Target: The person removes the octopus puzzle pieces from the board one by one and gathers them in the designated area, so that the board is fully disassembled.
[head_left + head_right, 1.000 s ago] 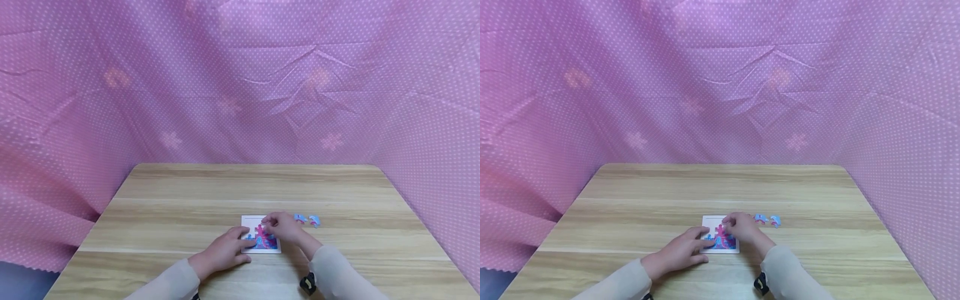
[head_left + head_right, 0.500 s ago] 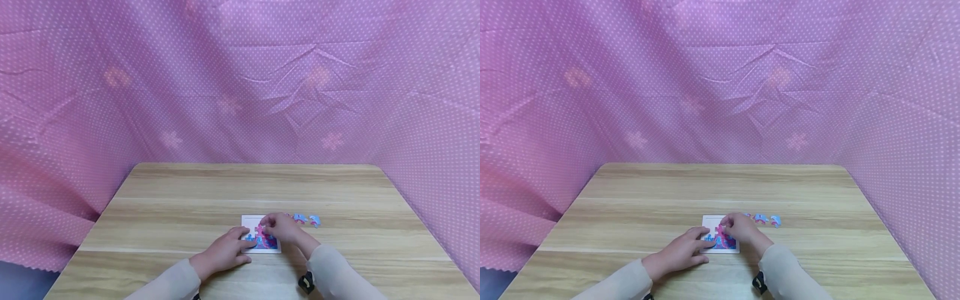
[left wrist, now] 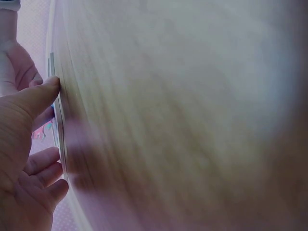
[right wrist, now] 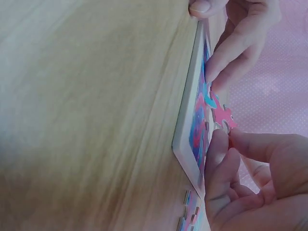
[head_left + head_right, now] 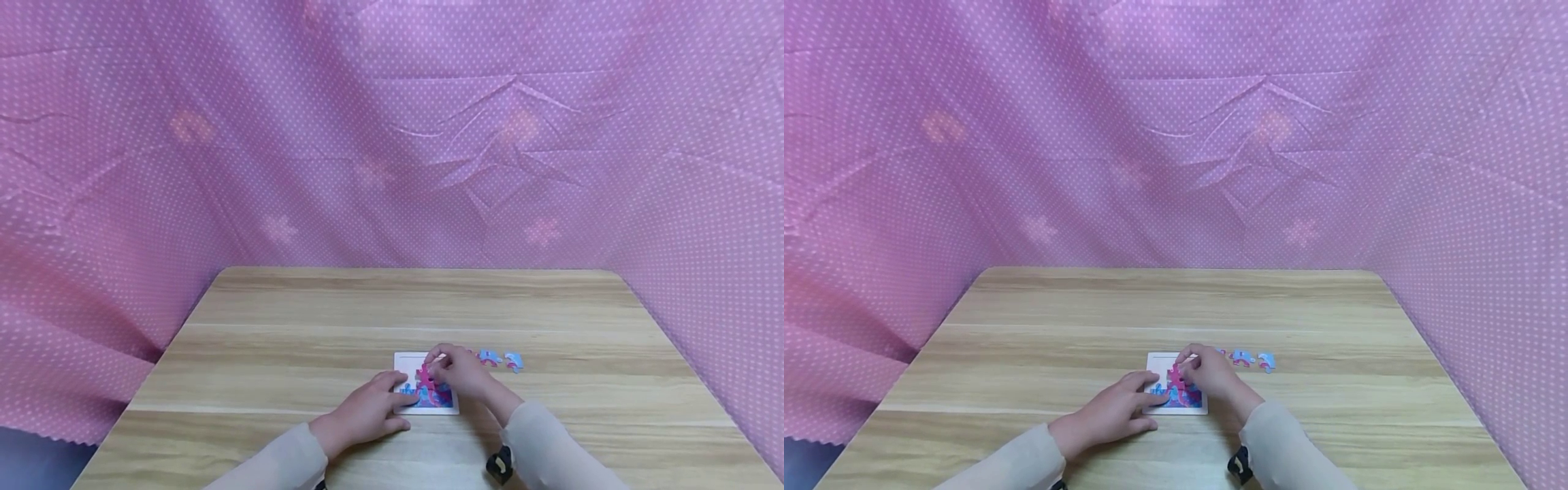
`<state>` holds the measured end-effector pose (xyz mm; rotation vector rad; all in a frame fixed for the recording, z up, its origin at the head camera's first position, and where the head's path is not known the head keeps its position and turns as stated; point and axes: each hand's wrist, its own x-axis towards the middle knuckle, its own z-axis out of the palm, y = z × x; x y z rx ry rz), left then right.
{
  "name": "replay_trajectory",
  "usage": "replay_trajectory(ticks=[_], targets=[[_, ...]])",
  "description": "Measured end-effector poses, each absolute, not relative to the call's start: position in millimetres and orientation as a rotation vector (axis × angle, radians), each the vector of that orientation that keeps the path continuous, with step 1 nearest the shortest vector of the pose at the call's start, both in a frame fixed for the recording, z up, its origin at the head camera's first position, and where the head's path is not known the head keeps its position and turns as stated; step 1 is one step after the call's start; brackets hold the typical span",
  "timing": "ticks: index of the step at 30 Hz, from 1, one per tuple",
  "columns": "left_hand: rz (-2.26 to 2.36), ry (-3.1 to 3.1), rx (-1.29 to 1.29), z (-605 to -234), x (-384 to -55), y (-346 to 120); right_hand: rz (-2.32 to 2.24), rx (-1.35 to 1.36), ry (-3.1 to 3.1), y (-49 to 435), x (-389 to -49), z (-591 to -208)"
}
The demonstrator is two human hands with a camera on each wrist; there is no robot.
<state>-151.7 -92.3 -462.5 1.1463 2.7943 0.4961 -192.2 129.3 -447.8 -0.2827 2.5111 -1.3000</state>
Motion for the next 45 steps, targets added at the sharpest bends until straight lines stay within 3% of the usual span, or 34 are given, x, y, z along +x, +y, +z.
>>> replay_trajectory(ticks=[16, 28, 45], targets=[[0.515, 2.766, 1.110, -459.1, -152.7, -92.7, -1.562, -0.188, 2.422, 175.8, -192.8, -447.1], [0.505, 2.770, 1.090, -459.2, -154.6, -92.3, -1.495, -0.096, 2.487, 213.9, -188.5, -446.6], [0.504, 2.781, 1.103, -460.8, -155.5, -93.0, -1.399, 0.000, 2.522, 227.3, -183.6, -450.3]])
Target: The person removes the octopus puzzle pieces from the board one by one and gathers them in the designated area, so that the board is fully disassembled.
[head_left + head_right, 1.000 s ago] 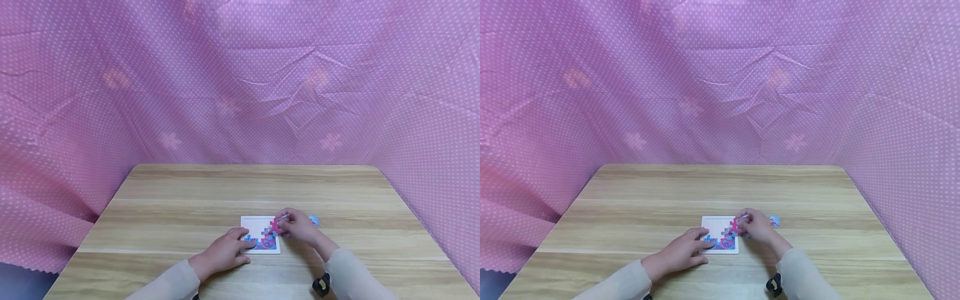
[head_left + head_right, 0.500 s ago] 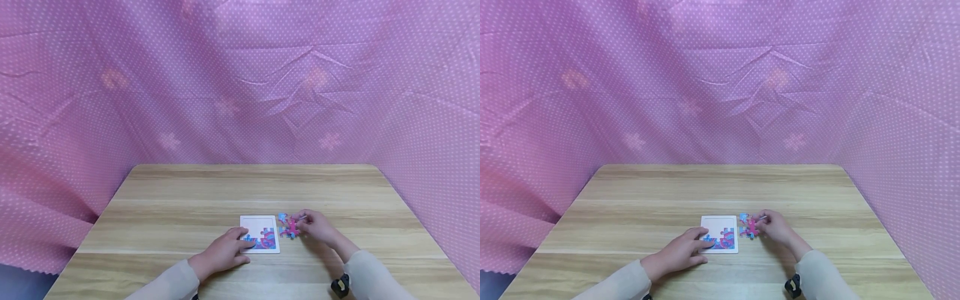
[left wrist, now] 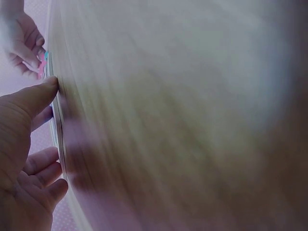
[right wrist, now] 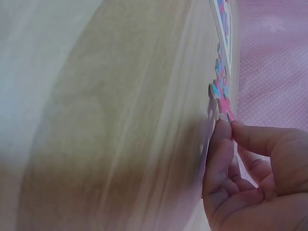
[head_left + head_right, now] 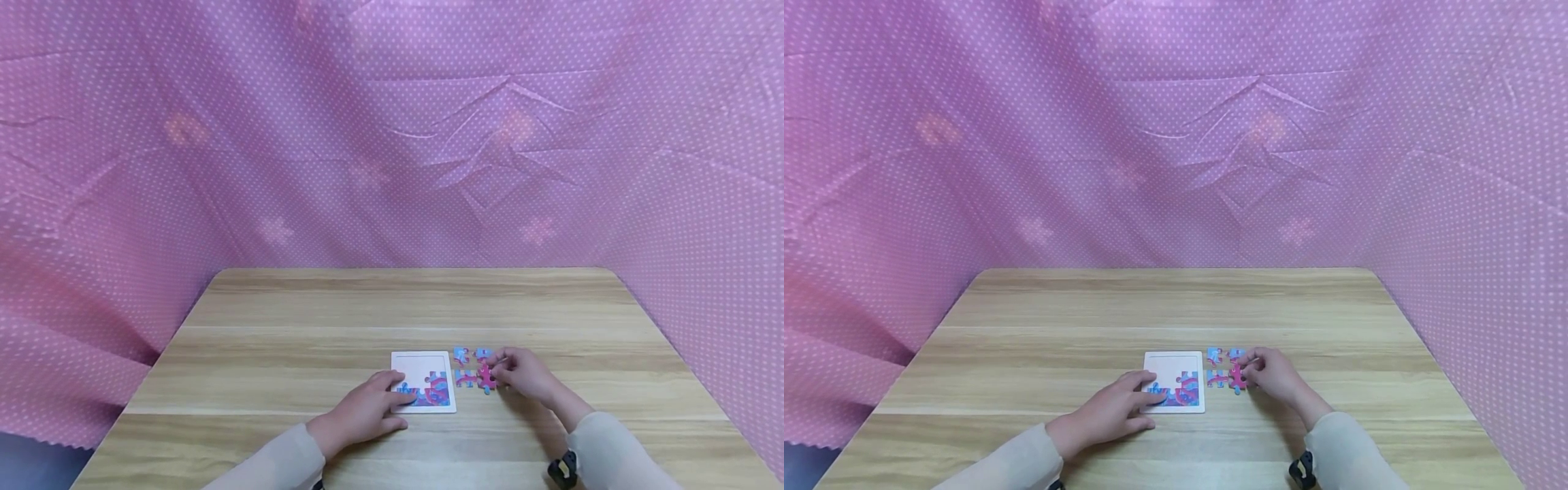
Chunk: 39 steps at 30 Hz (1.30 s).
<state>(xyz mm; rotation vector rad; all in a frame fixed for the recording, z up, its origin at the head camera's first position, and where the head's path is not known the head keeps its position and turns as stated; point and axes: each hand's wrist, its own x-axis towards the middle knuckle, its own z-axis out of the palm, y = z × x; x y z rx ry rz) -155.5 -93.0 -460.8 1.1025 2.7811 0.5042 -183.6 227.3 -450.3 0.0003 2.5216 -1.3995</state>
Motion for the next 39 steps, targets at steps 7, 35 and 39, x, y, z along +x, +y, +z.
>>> replay_trajectory(ticks=[7, 35, 39], targets=[[0.505, 2.769, 1.101, -460.8, -155.9, -93.2, -1.318, 0.002, 2.600, 224.2, -181.0, -448.6], [0.468, 2.788, 1.209, -457.6, -144.3, -89.5, -1.309, -0.254, 2.639, 185.4, -176.6, -440.6], [0.462, 2.804, 1.275, -456.4, -143.4, -83.3, -1.256, -0.393, 2.655, 175.2, -179.5, -440.8]])
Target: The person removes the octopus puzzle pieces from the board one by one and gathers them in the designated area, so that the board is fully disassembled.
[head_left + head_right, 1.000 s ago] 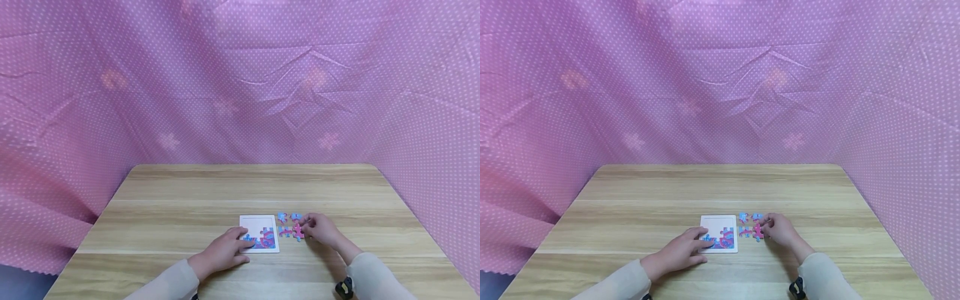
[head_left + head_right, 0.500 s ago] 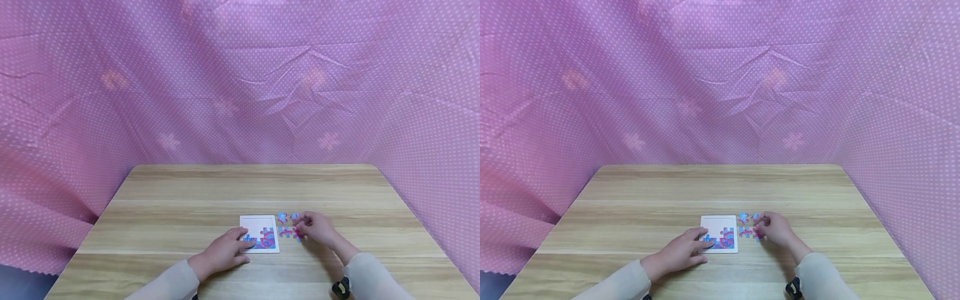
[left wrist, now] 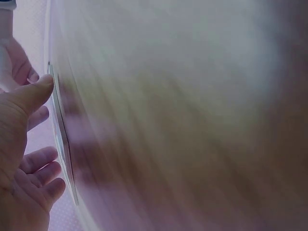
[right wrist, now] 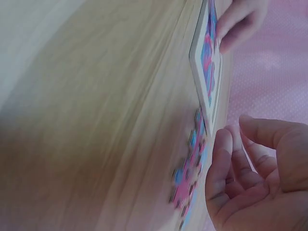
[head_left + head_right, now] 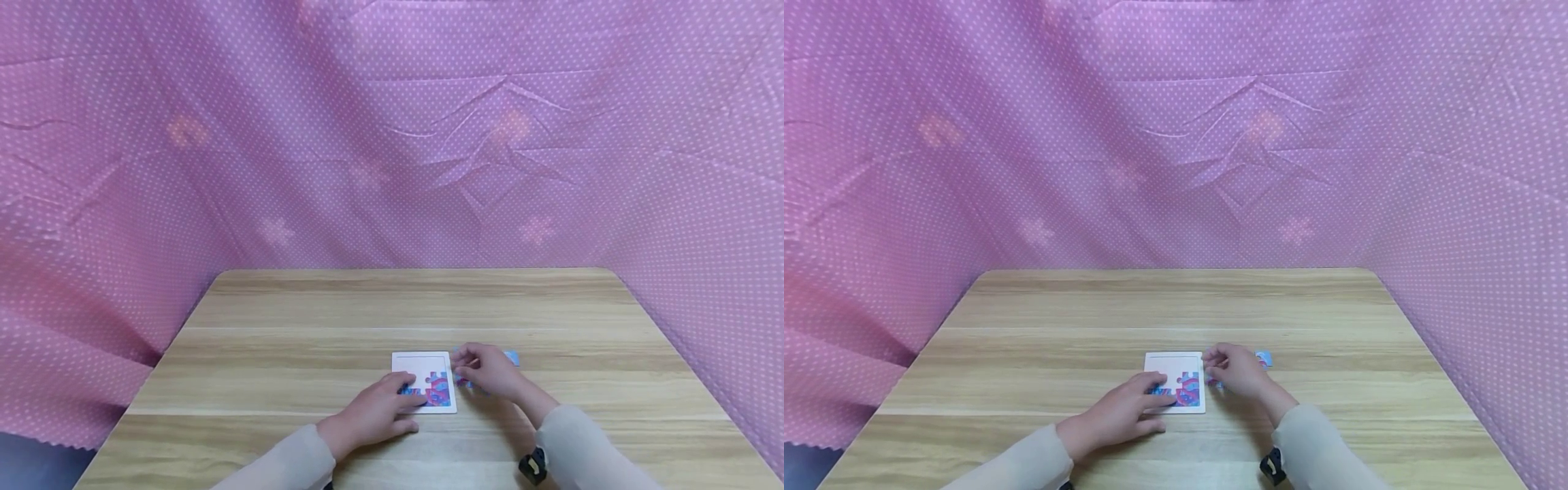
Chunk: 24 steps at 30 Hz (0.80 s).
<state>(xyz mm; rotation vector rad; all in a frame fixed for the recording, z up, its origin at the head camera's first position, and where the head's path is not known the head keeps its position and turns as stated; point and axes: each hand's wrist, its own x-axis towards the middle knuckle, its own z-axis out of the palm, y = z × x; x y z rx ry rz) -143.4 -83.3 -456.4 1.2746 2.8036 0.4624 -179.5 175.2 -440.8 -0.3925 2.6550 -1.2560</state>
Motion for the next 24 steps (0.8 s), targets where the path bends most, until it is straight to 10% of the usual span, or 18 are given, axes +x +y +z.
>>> replay_trajectory(ticks=[24], targets=[[0.452, 2.805, 1.289, -460.4, -147.4, -70.0, -1.146, -0.459, 2.607, 153.5, -187.1, -446.0]])
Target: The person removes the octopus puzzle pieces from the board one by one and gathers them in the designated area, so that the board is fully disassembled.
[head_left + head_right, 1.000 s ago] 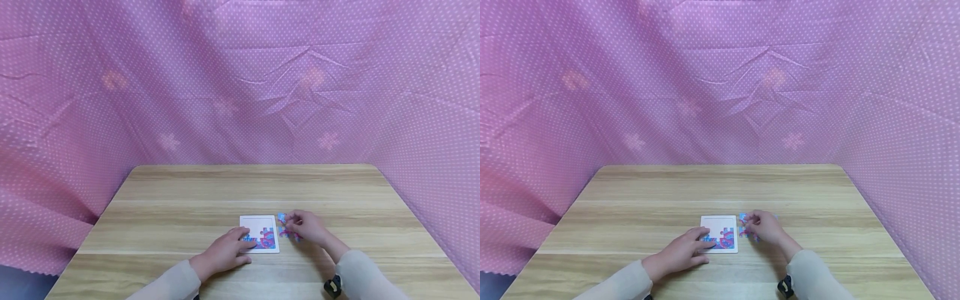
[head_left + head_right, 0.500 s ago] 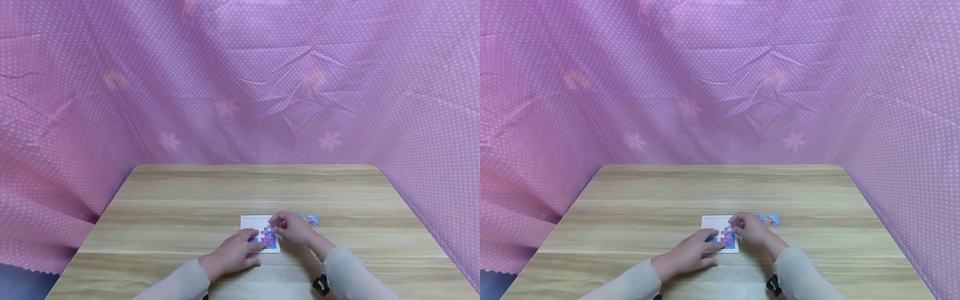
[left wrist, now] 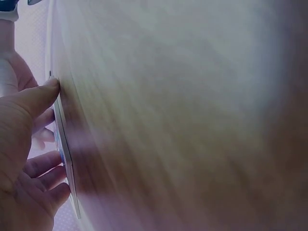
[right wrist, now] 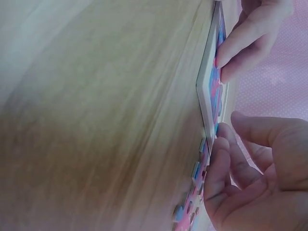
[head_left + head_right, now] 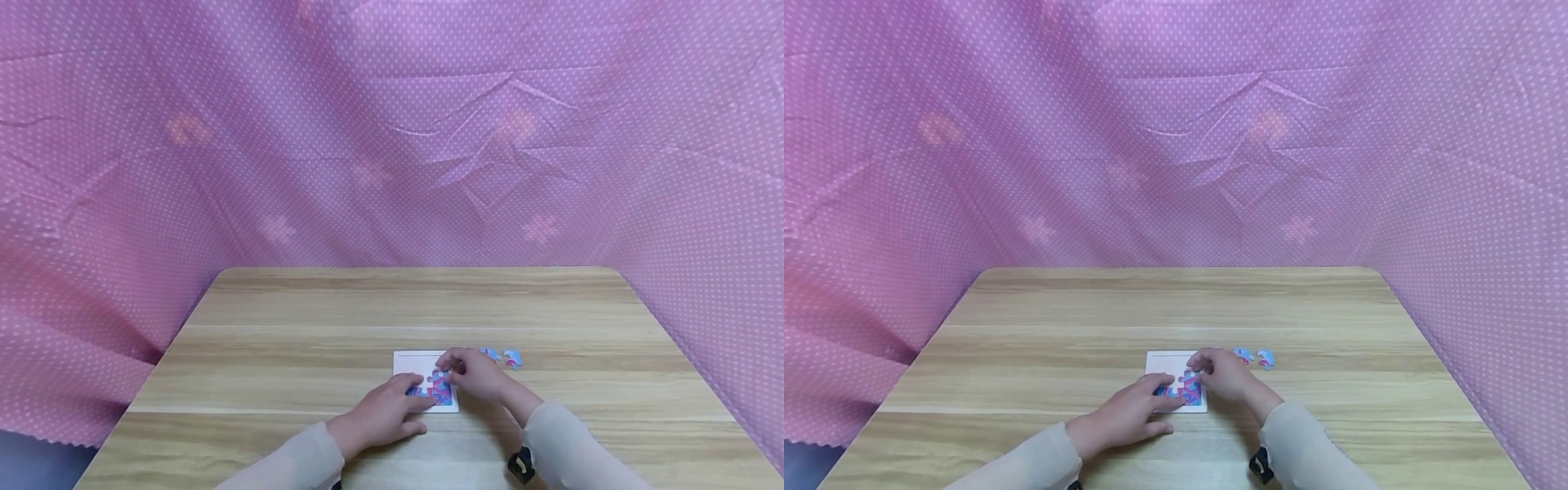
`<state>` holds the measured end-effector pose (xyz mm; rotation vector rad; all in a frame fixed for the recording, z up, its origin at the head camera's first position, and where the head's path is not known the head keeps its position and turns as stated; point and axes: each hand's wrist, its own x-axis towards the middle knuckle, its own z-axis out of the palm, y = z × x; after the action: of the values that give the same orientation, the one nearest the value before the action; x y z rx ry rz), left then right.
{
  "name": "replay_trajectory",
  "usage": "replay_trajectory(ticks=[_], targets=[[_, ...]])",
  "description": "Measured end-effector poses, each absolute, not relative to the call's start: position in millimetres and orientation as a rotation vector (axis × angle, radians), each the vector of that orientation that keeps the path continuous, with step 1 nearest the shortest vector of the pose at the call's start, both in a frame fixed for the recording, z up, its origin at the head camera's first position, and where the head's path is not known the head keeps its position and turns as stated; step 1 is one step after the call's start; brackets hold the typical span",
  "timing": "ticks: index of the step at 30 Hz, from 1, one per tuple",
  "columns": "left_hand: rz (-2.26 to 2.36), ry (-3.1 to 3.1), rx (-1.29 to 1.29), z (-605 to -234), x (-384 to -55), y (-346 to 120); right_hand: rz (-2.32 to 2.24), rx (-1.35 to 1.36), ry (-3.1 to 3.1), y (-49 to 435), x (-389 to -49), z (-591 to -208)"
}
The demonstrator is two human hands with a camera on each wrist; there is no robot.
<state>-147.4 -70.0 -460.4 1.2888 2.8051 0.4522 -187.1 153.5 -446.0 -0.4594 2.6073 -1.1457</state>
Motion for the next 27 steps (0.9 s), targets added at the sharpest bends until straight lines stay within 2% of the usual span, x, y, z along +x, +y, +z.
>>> replay_trajectory(ticks=[16, 27], targets=[[0.450, 2.807, 1.293, -459.4, -148.3, -68.0, -1.296, -0.469, 2.583, 155.3, -192.0, -449.1], [0.431, 2.821, 1.293, -461.4, -150.7, -68.1, -1.237, -0.444, 2.599, 157.5, -193.0, -449.5]])
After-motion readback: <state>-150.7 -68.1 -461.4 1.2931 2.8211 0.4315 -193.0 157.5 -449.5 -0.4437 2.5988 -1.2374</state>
